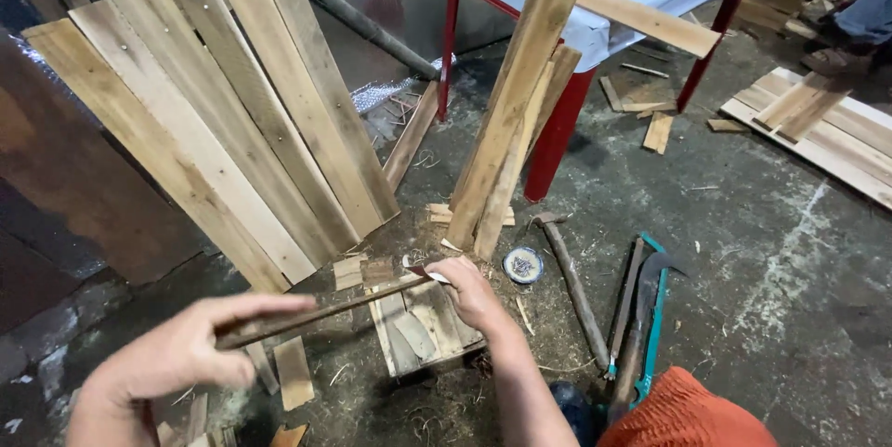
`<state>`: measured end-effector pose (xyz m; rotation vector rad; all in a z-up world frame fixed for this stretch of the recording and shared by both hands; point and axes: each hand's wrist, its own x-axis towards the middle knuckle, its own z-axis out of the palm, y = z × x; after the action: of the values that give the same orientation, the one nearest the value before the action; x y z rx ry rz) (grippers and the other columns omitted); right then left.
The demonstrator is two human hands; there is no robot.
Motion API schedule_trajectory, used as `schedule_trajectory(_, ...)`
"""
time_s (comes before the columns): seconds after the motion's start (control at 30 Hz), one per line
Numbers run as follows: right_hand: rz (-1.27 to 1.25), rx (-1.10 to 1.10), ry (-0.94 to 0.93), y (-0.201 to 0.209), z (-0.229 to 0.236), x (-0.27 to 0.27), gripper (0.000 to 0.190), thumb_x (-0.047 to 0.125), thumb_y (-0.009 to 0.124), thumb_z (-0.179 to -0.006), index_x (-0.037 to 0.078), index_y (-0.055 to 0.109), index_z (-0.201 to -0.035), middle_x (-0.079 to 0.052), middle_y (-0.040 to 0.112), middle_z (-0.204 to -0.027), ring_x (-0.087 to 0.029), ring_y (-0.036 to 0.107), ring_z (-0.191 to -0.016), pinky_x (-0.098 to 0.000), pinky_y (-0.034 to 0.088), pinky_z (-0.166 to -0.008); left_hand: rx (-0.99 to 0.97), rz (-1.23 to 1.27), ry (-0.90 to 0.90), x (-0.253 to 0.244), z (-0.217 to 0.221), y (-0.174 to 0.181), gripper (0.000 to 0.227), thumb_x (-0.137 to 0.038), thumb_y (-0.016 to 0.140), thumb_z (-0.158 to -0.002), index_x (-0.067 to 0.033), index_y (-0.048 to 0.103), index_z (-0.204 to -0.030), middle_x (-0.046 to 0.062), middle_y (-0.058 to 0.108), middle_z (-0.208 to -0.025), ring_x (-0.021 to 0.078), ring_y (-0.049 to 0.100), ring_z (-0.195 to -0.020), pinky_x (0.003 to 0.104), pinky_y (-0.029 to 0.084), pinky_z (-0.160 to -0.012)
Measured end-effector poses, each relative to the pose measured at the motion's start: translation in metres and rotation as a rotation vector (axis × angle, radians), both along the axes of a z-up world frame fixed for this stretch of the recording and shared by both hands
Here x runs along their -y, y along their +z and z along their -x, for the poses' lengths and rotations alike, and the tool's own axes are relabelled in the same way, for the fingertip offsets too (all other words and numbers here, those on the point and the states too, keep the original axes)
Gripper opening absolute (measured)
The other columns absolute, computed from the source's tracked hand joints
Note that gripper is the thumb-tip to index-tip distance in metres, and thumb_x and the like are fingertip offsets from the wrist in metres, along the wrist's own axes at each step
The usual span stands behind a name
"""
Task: Preparing wooden planks by scraping them with a curved blade and sanding them with a sanding block and sandpaper.
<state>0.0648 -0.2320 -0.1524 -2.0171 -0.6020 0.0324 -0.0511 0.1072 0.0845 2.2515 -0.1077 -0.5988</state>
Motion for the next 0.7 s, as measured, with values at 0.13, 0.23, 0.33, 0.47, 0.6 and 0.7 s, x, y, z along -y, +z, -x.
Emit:
schedule_trajectory(0.13,0.017,0.009,0.081,-0.005,-0.004,-0.002,0.032,0.014,0.045,-0.104,0.020,0.070,-0.123,-0.002,0.070,-0.124,-0.020,0.061,-0.114,-0.0368,0.048,-0.097,-0.045,0.086,-0.200,-0.006,0.011,-0.001,0.087,-0.049,0.090,-0.067,-0.0275,0.061,-0.147,-0.013,0.060,-0.158,0.0050,0.055,-0.145,0.032,0.038,-0.118)
schedule_trajectory(0.23,0.117,-0.052,0.150,0.010,-0.004,-0.005,0.037,0.010,0.049,-0.102,0.022,0.067,-0.132,-0.005,0.067,-0.131,-0.023,0.061,-0.119,-0.0416,0.050,-0.102,0.035,0.094,-0.079,-0.021,0.009,-0.009,0.050,-0.025,0.071,-0.086,-0.0239,0.076,-0.135,-0.010,0.076,-0.144,0.0053,0.069,-0.129,0.025,0.044,-0.110)
schedule_trajectory(0.33,0.170,-0.386,0.192,0.048,0.007,0.000,0.042,0.020,0.045,-0.103,0.025,0.056,-0.143,-0.003,0.053,-0.154,-0.021,0.051,-0.138,-0.0438,0.042,-0.118,-0.030,0.139,0.074,-0.030,0.014,-0.009,0.042,-0.016,0.069,-0.087,-0.0170,0.085,-0.126,-0.005,0.088,-0.130,0.0075,0.078,-0.107,0.023,0.054,-0.092)
schedule_trajectory(0.47,0.227,-0.603,0.053,0.018,-0.015,0.016,0.047,0.019,0.043,-0.103,0.036,0.058,-0.144,0.005,0.050,-0.158,-0.023,0.050,-0.142,-0.0487,0.039,-0.120,0.019,0.351,0.220,-0.039,0.020,-0.011,0.040,-0.008,0.070,-0.084,-0.0017,0.083,-0.122,0.010,0.087,-0.125,0.0192,0.077,-0.116,0.034,0.057,-0.102)
schedule_trajectory(0.6,0.144,-0.034,-0.261,-0.049,-0.027,0.006,0.061,-0.001,0.050,-0.095,0.029,0.056,-0.148,-0.005,0.063,-0.144,-0.028,0.055,-0.135,-0.0440,0.035,-0.122,0.091,0.528,0.583,-0.020,0.004,-0.028,0.045,0.003,0.065,-0.081,0.0025,0.076,-0.125,0.019,0.081,-0.113,0.0225,0.070,-0.099,0.040,0.053,-0.096)
schedule_trajectory(0.7,-0.008,0.181,-0.261,-0.048,-0.012,-0.041,0.051,0.006,0.045,-0.100,0.018,0.054,-0.148,-0.014,0.058,-0.146,-0.036,0.051,-0.137,-0.0490,0.031,-0.123,0.116,0.558,0.726,0.007,-0.006,-0.043,0.038,-0.005,0.067,-0.085,-0.0033,0.077,-0.122,0.014,0.079,-0.111,0.0208,0.070,-0.100,0.037,0.052,-0.097)
